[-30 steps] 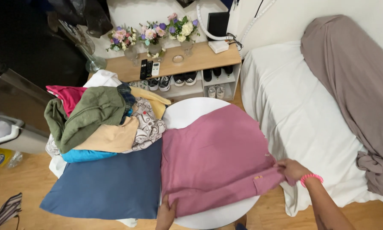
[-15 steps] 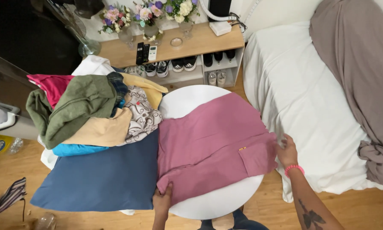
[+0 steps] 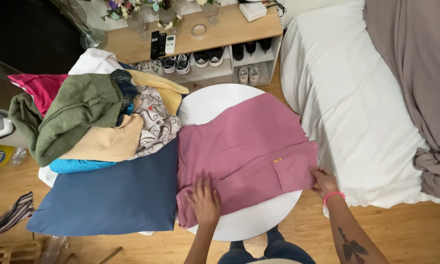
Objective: The person folds a pink shirt on a white round table. They smooth the fabric, fold the sides inward, and then fold the shirt in half multiple times to create a compact bundle.
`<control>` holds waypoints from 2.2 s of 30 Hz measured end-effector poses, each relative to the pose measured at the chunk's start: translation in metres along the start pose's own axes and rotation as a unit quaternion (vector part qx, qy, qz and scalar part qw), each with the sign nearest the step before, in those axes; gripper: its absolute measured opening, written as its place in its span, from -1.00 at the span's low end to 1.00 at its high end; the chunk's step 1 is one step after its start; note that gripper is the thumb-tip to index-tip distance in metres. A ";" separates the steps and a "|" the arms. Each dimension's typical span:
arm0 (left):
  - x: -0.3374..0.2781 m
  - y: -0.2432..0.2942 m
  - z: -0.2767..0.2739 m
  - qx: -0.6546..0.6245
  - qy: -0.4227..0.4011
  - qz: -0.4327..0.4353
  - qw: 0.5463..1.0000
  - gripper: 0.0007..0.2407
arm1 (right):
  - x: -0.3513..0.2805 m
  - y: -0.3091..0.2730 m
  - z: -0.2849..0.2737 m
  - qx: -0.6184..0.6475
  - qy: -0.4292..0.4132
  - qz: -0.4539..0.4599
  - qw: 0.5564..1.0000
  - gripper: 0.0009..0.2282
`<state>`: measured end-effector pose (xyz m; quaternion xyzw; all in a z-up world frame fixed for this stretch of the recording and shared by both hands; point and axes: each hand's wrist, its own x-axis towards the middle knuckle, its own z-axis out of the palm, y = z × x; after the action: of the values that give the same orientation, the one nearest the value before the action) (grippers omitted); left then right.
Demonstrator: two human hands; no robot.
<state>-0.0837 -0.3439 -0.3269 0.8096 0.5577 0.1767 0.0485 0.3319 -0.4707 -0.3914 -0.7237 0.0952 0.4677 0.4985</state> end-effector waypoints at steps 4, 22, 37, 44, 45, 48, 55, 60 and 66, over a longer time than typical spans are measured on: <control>0.006 -0.009 0.026 0.012 -0.032 -0.029 0.999 -0.64 | 0.025 0.002 -0.014 0.029 -0.014 -0.027 0.999 -0.84; 0.032 -0.009 0.015 -0.025 -0.133 -0.087 0.987 -0.80 | -0.102 0.013 0.129 -0.552 0.056 -0.532 0.639 -0.46; 0.055 0.023 -0.020 -0.193 -0.231 -0.124 0.945 -0.71 | -0.125 0.045 0.152 -0.660 -0.036 -0.473 0.583 -0.38; 0.053 0.008 -0.008 -0.149 -0.127 -0.132 0.972 -0.85 | -0.125 0.041 0.148 -0.606 -0.029 -0.484 0.631 -0.27; 0.051 0.008 -0.009 -0.129 -0.082 -0.122 0.981 -0.86 | -0.126 0.039 0.147 -0.600 -0.023 -0.477 0.642 -0.25; 0.038 0.023 -0.010 -0.094 0.000 -0.082 0.992 -0.76 | -0.126 0.041 0.145 -0.595 -0.015 -0.478 0.647 -0.23; -0.002 0.042 0.036 -0.165 -0.093 0.081 0.979 -0.54 | -0.129 0.072 0.164 -0.595 -0.011 -0.585 0.551 -0.33; -0.006 0.017 0.035 -0.026 -0.151 0.074 0.985 -0.45 | -0.123 0.074 0.156 -0.584 -0.045 -0.616 0.528 -0.32; -0.015 -0.019 0.032 0.053 -0.122 -0.011 0.991 -0.43 | -0.101 0.040 0.130 -0.589 -0.032 -0.501 0.633 -0.25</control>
<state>-0.0946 -0.3465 -0.3657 0.8201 0.5653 0.0465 0.0752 0.1769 -0.4183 -0.3474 -0.7842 -0.5944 0.1255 0.1265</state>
